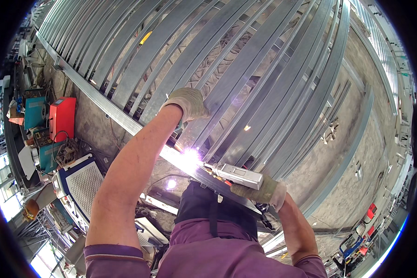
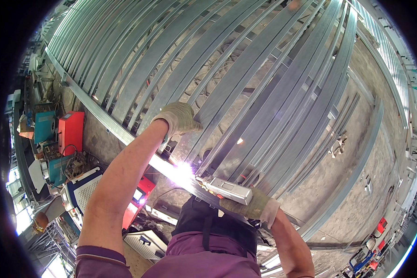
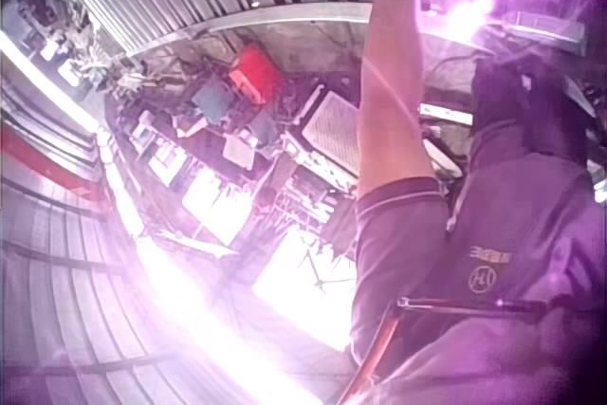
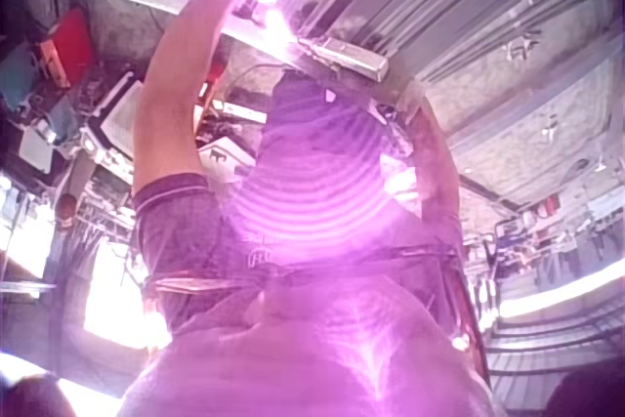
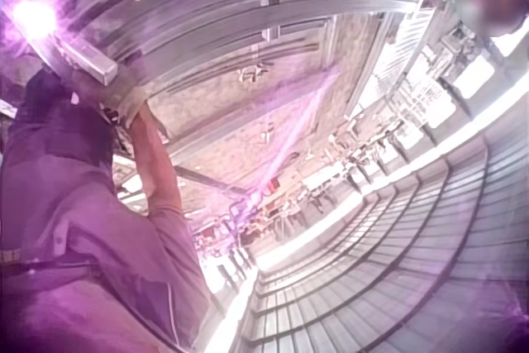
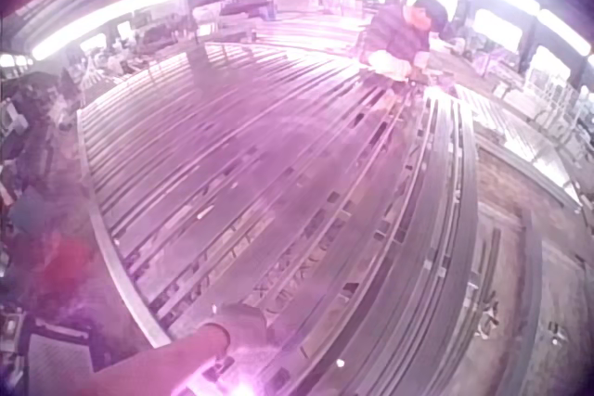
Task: The person welds metal frame components using a handheld welding tool. They hold the frame steady with one hand while applying welds along the joints with the other, producing bright sparks. The person repositions the frame and continues welding along different sections.
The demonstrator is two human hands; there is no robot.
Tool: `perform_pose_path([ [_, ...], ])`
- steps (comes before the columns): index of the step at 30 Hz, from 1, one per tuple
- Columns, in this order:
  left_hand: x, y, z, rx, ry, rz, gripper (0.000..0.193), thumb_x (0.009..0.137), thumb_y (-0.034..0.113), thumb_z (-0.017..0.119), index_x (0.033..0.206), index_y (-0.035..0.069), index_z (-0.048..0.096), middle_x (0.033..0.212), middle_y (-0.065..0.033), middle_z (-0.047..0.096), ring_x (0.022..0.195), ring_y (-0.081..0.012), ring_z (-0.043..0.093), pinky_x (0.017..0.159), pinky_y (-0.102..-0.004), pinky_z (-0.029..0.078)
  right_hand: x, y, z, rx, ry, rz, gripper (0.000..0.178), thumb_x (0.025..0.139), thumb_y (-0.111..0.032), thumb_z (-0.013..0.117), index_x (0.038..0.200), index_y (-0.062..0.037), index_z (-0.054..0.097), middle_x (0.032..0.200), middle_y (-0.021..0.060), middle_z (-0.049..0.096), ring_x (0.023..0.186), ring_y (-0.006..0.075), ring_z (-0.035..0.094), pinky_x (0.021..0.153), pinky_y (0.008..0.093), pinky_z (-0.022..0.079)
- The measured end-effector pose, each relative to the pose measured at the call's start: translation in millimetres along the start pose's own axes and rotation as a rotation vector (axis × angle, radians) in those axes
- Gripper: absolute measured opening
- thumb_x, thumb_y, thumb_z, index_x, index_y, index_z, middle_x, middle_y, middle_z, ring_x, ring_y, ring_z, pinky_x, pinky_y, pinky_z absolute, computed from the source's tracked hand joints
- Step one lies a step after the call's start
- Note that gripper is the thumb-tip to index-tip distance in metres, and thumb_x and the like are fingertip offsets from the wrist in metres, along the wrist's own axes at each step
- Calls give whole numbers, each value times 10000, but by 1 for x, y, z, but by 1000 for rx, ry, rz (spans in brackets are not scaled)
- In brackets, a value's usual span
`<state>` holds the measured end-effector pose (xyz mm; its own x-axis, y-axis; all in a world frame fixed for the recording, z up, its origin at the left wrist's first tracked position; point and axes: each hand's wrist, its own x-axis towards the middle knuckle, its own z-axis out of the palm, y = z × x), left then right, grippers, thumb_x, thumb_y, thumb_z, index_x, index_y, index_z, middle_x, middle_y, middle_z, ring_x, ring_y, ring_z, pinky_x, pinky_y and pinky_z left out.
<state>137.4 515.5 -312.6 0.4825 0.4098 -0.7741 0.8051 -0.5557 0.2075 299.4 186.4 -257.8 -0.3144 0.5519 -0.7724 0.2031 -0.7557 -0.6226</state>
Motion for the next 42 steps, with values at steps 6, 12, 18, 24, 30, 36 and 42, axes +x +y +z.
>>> perform_pose_path([
  [6,-3,4,-5,7,-17,2,496,956,540,772,1071,64,849,930,-131,845,923,-320,833,910,-457,649,2,19,6,108,27,-89,600,1062,-396,809,1585,-146,654,1413,70,787,1264,164,724,1076,311,571],
  [12,-1,4,-4,65,-29,-8,491,945,517,736,1098,70,872,954,-158,845,983,-341,827,951,-458,642,-6,9,5,77,42,-33,582,1058,-362,817,1572,-137,662,1438,79,774,1301,162,712,1123,313,561],
  [18,-4,8,-4,43,-30,-36,591,953,605,706,1084,54,876,1012,-168,838,1037,-364,799,964,-481,606,-18,-5,14,101,65,49,608,1063,-435,806,1575,-142,659,1389,56,780,1212,160,714,1023,326,585],
  [24,-17,-1,3,-6,52,3,599,1030,585,675,1218,38,831,1182,-194,818,1144,-371,773,1035,-467,580,-36,-19,40,69,203,177,618,1016,-431,865,1506,-88,711,1311,96,810,1197,167,738,996,332,599],
  [30,-34,-40,-31,-542,54,-143,521,1048,493,704,1219,12,804,1190,-178,818,1135,-322,767,1048,-437,572,-32,-14,42,-32,217,89,568,1015,-474,847,1427,-94,751,1313,98,820,1209,217,768,1069,353,603],
  [36,-17,-93,-14,-378,228,20,515,1041,460,715,1291,17,795,1180,-170,830,1062,-311,781,984,-422,592,-27,-4,45,118,207,-34,564,997,-427,882,1435,-98,747,1317,104,821,1195,192,769,1044,339,606],
  [42,-10,-94,-10,-487,237,-27,465,1039,413,740,1275,16,799,1096,-147,828,980,-278,773,926,-407,593,-29,-14,44,12,210,116,560,1015,-407,872,1437,-63,744,1326,125,816,1229,191,744,1053,356,596],
])
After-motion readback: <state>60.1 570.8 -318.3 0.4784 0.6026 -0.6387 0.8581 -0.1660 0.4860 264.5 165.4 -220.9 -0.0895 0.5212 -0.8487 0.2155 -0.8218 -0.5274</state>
